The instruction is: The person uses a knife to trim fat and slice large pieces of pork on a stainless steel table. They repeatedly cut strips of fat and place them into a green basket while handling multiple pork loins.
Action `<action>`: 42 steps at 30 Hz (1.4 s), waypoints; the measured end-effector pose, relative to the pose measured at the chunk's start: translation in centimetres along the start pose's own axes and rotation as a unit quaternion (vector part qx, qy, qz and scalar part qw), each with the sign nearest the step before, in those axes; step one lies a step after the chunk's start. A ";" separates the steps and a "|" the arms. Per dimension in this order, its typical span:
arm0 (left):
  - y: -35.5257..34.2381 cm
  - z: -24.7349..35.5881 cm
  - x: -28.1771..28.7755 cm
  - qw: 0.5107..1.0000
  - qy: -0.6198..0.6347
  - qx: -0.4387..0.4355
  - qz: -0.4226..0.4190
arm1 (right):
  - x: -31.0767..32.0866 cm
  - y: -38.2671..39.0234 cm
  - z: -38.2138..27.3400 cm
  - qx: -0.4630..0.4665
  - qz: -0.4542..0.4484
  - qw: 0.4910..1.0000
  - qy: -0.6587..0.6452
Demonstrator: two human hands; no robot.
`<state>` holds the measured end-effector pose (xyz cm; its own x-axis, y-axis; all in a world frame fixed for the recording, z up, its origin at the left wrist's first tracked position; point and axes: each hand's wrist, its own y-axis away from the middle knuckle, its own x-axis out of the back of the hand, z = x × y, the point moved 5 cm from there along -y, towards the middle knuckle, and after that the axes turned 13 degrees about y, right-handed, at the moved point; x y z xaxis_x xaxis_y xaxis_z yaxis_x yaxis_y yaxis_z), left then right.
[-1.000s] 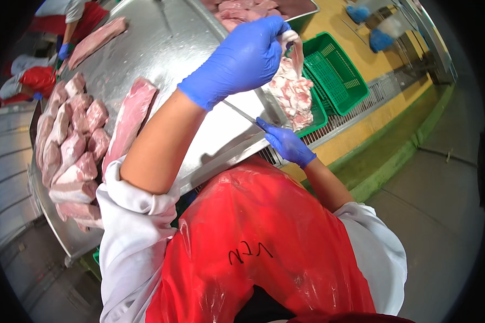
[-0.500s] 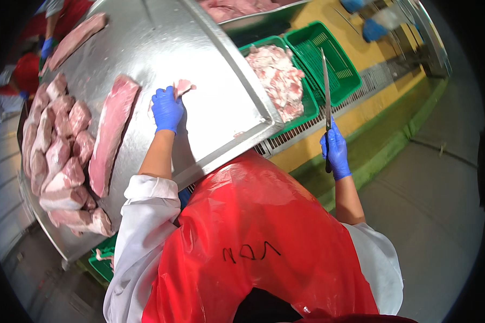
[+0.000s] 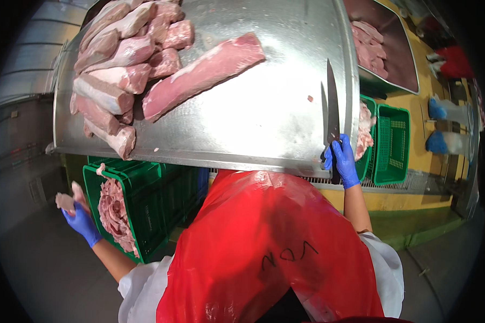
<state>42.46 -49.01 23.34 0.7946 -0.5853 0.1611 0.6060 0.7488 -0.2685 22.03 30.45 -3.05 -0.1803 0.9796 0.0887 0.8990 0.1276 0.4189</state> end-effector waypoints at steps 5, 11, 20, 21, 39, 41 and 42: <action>6.3 -9.9 21.5 0.897 -0.436 0.057 0.034 | -5.5 -4.8 -2.6 0.009 -0.050 0.999 0.000; 3.3 -6.8 8.7 0.603 -0.773 0.167 -0.106 | -12.2 -8.5 -5.4 0.004 -0.042 0.998 0.040; -5.4 -13.2 -38.9 0.829 -0.235 -0.232 -0.451 | -28.7 -31.2 -18.0 0.112 -0.003 0.973 0.201; -4.9 -17.8 -42.4 0.799 -0.236 -0.174 -0.525 | -29.0 -32.6 -17.9 0.078 0.059 0.929 0.358; 3.8 -21.7 -47.3 0.816 -0.133 0.150 -0.542 | -12.8 -30.5 -14.5 0.240 0.286 0.734 0.568; 4.3 -21.1 -47.2 0.807 -0.177 0.128 -0.548 | -12.4 -30.1 -14.4 0.203 0.238 0.783 0.538; 4.4 -20.8 -46.7 0.803 -0.200 0.116 -0.550 | -12.6 -29.6 -14.7 0.185 0.213 0.806 0.521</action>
<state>7.23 -24.82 -5.10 -0.3045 -0.8206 0.4836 0.9029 -0.0868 0.4211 -8.17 12.06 -3.23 0.1133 0.3098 0.9440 0.9904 0.0407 -0.1322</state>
